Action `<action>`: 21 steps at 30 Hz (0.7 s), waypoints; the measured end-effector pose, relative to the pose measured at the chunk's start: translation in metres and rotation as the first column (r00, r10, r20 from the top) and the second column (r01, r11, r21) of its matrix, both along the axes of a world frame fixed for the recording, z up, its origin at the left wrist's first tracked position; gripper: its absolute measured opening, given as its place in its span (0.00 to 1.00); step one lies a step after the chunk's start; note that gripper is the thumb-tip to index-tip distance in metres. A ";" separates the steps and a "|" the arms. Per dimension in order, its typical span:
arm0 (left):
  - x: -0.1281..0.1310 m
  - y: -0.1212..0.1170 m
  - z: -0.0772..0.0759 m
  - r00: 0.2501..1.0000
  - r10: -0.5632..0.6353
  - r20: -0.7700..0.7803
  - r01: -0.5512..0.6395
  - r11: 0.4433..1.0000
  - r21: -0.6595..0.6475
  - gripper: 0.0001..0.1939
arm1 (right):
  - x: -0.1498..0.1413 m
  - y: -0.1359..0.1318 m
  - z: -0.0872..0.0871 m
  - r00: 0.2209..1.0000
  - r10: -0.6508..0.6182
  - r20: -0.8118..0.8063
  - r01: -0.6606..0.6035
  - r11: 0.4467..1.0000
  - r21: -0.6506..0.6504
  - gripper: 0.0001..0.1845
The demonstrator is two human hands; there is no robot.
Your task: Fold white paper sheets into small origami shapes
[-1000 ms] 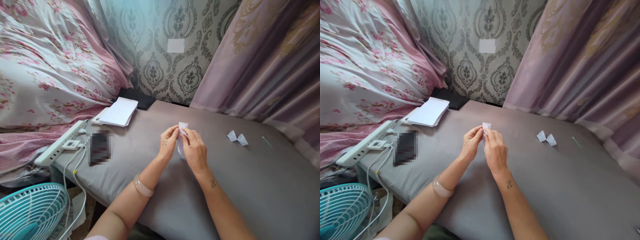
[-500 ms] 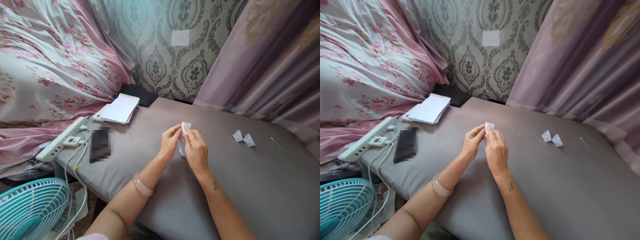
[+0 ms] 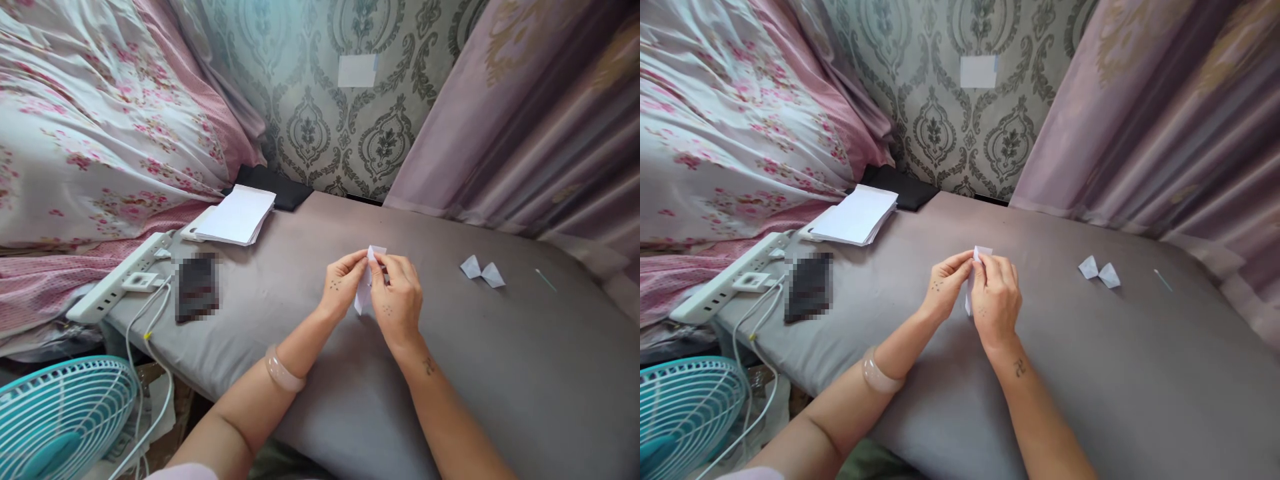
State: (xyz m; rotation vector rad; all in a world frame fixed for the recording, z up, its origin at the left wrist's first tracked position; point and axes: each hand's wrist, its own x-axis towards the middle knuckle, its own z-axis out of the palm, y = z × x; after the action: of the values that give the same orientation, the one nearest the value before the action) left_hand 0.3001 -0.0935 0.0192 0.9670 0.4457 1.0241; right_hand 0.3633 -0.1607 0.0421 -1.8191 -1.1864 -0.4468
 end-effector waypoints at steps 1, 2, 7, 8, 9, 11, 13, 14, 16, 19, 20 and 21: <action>0.000 -0.001 0.000 1.000 -0.002 -0.008 0.002 1.000 0.005 0.12 | 0.000 -0.001 0.001 1.000 -0.011 -0.011 0.011 1.000 -0.005 0.13; 0.000 -0.002 0.000 1.000 -0.002 -0.017 0.002 1.000 0.008 0.12 | 0.000 -0.001 0.002 1.000 -0.022 -0.020 0.022 1.000 -0.012 0.12; 0.000 -0.003 0.001 0.999 0.004 -0.050 -0.003 1.000 0.020 0.12 | 0.001 -0.005 0.007 0.999 -0.047 -0.019 0.046 0.998 -0.051 0.14; 0.000 -0.003 0.002 0.999 0.000 -0.049 0.001 1.000 0.026 0.11 | 0.000 -0.005 0.008 0.999 -0.045 -0.015 0.044 0.997 -0.058 0.14; 0.000 -0.003 0.002 0.999 -0.002 -0.047 0.004 1.000 0.030 0.11 | 0.000 -0.006 0.009 0.999 -0.040 -0.015 0.039 0.997 -0.065 0.15; -0.001 -0.003 0.002 0.999 -0.005 -0.041 0.006 0.999 0.036 0.11 | 0.000 -0.006 0.010 0.999 -0.024 -0.028 0.022 0.997 -0.077 0.16; -0.001 -0.003 0.002 0.999 -0.007 -0.039 0.008 0.999 0.040 0.11 | 0.001 -0.006 0.010 0.998 -0.007 -0.064 0.002 0.997 -0.077 0.16; -0.001 -0.003 0.002 0.999 -0.009 -0.041 0.011 0.999 0.043 0.11 | 0.002 -0.006 0.009 0.996 0.005 -0.087 -0.012 0.997 -0.072 0.16; -0.001 -0.003 0.001 0.999 -0.012 -0.047 0.015 0.999 0.051 0.11 | 0.004 -0.005 0.008 0.990 0.037 -0.138 -0.045 0.998 -0.052 0.16; -0.001 -0.003 0.001 0.998 -0.006 -0.063 0.010 0.998 0.064 0.11 | 0.008 -0.005 0.007 0.972 0.090 -0.215 -0.095 0.995 -0.013 0.15; -0.001 -0.003 0.001 0.998 -0.003 -0.068 0.008 0.998 0.067 0.11 | 0.010 -0.004 0.006 0.965 0.104 -0.243 -0.107 0.994 -0.001 0.15; -0.001 -0.003 0.000 0.997 -0.001 -0.073 0.006 0.997 0.071 0.11 | 0.011 -0.004 0.006 0.956 0.115 -0.271 -0.117 0.993 0.009 0.15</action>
State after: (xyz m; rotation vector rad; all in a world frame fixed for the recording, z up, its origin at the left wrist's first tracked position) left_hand 0.2992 -0.0964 0.0197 1.0712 0.4702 1.0100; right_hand 0.3741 -0.1649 0.0485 -1.7405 -1.0968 -0.1205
